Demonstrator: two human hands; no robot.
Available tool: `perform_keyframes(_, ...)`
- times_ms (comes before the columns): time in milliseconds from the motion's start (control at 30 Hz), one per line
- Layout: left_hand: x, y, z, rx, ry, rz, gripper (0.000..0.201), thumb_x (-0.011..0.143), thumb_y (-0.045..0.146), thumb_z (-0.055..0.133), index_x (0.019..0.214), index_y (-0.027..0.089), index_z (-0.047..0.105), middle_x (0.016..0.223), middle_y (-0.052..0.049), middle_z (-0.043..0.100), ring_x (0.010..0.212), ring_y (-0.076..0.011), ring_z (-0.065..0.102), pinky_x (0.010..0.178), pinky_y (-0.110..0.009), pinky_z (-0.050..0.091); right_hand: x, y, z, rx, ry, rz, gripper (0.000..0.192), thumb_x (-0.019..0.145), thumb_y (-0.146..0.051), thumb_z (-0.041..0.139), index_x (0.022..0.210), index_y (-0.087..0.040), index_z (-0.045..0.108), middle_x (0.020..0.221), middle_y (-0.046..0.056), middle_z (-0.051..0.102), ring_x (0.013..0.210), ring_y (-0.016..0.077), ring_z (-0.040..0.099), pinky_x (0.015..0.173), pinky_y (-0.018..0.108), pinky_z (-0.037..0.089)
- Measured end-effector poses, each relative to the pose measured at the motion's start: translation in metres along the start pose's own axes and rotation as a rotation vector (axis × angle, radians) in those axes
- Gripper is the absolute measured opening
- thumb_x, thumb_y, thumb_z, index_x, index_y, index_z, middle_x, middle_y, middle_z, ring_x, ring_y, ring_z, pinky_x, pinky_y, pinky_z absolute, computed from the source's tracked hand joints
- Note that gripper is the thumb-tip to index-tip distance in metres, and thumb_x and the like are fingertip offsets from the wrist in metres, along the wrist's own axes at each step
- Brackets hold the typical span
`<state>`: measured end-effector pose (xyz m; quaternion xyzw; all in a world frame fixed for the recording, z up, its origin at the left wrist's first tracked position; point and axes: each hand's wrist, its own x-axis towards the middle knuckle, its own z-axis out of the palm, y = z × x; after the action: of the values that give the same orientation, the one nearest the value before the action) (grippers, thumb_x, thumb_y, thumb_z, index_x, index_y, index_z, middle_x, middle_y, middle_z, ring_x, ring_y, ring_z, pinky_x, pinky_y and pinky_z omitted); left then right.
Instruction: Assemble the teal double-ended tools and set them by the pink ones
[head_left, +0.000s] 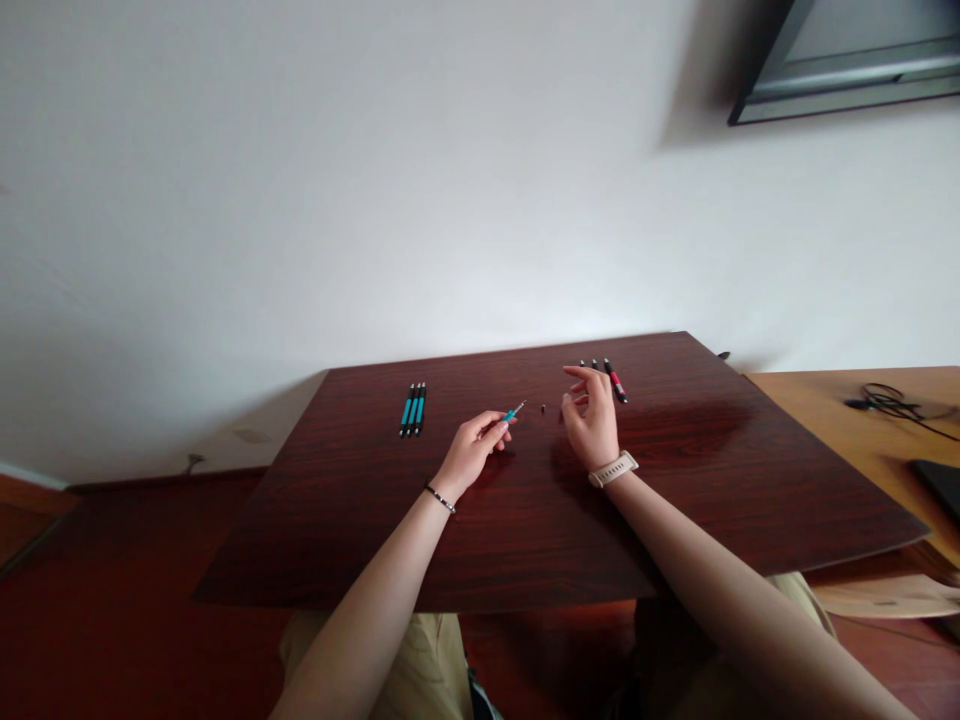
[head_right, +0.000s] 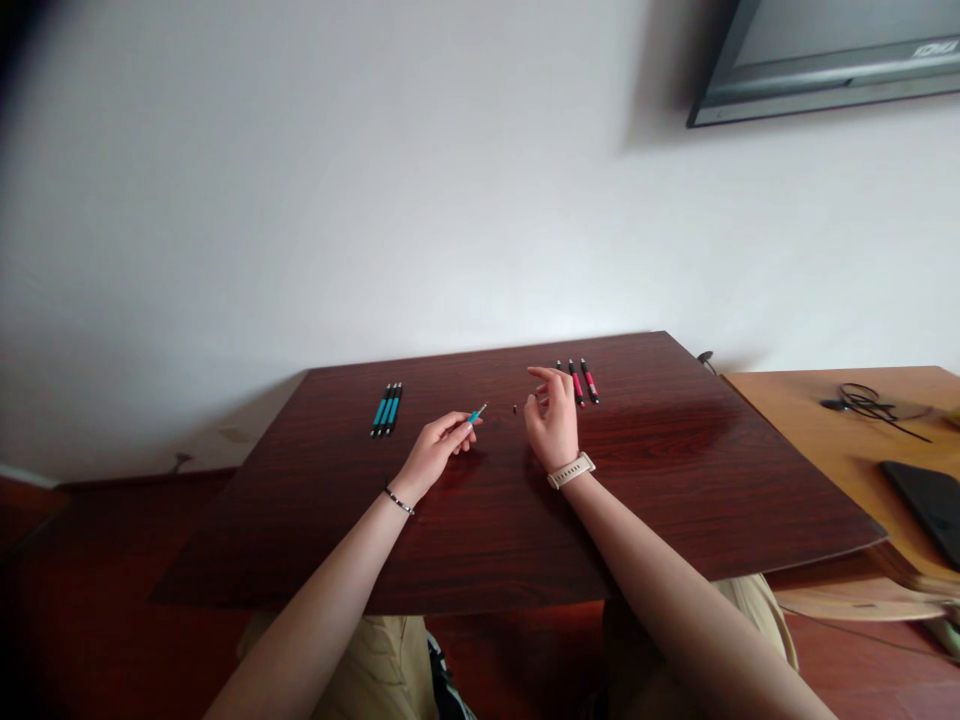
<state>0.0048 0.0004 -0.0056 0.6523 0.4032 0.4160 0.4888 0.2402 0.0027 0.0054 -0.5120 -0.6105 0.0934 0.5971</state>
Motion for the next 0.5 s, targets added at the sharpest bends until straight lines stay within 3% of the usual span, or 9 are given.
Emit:
perform_keyframes(67,0.000,-0.001,0.000,-0.014,-0.002,-0.006,0.041,0.101,0.050,0.064,0.119,0.015,0.077,0.093,-0.007,0.072,0.075,-0.0148,0.061,0.068,-0.027,0.046,0.002,0.012,0.001,-0.042,0.000,0.054,0.043,0.092,-0.022,0.057,0.135,-0.021,0.062,0.129,0.015,0.059,0.096,0.0240,0.061,0.079,0.039,0.058)
perform_keyframes(167,0.000,-0.001,-0.001,-0.016,-0.003,-0.011,0.043,0.101,0.052,0.065,0.119,0.015,0.077,0.093,-0.007,0.071,0.075,-0.0148,0.061,0.067,-0.027,0.046,0.000,0.029,0.004,-0.089,-0.055,0.133,0.049,0.091,-0.027,0.061,0.139,-0.018,0.058,0.131,0.017,0.060,0.078,0.0190,0.061,0.090,0.046,0.058)
perform_keyframes(267,0.000,-0.001,-0.001,-0.012,-0.002,-0.013,0.043,0.101,0.052,0.064,0.119,0.015,0.077,0.092,-0.007,0.071,0.075,-0.0147,0.061,0.066,-0.026,0.046,-0.003,0.041,0.008,-0.092,-0.115,0.188,0.055,0.090,-0.031,0.063,0.143,-0.017,0.055,0.132,0.018,0.065,0.069,0.0175,0.060,0.084,0.046,0.059)
perform_keyframes(500,0.001,-0.001,-0.001,0.013,-0.007,-0.008,0.045,0.101,0.053,0.063,0.119,0.015,0.076,0.092,-0.007,0.071,0.075,-0.0146,0.061,0.066,-0.026,0.046,-0.003,0.049,0.009,0.041,-0.217,0.264,0.038,0.093,-0.031,0.065,0.129,-0.023,0.065,0.105,0.009,0.080,0.083,0.0243,0.073,0.087,0.046,0.059)
